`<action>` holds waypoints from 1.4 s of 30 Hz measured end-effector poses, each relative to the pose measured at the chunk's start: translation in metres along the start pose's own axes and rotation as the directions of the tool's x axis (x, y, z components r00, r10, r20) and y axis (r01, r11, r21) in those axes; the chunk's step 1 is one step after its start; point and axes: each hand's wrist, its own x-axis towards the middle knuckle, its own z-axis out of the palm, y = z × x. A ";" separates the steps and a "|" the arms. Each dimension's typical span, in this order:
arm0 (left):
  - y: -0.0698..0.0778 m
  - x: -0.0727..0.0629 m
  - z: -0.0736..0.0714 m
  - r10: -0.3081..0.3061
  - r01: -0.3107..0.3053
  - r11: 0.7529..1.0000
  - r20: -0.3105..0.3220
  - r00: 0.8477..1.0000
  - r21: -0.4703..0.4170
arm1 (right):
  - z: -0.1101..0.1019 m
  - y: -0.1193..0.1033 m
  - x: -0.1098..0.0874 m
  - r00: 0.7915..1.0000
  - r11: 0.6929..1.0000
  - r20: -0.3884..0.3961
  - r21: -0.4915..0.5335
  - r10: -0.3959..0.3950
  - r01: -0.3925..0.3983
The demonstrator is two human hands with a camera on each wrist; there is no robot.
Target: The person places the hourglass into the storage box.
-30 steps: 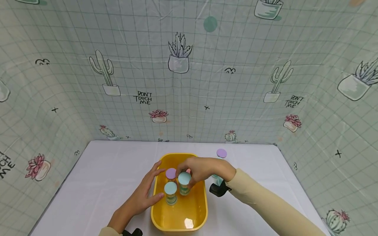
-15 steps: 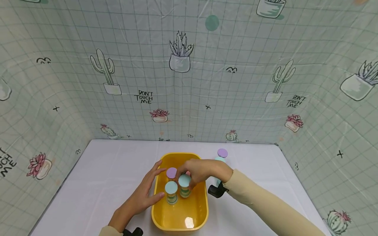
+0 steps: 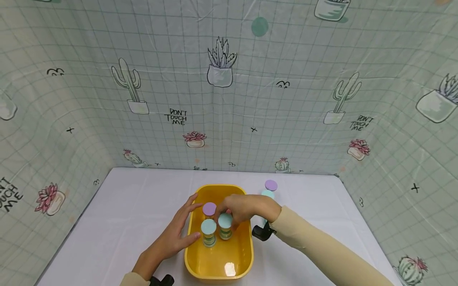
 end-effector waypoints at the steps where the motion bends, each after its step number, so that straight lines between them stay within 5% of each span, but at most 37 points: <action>1: 0.000 0.000 0.000 -0.002 0.002 1.000 0.001 1.000 0.001 | 0.000 0.000 0.000 1.000 1.000 -0.001 -0.001 0.005 -0.005; 42: 0.003 0.000 0.001 -0.006 0.007 1.000 -0.012 1.000 0.017 | 0.005 -0.004 0.001 0.997 0.997 0.036 -0.052 0.067 -0.065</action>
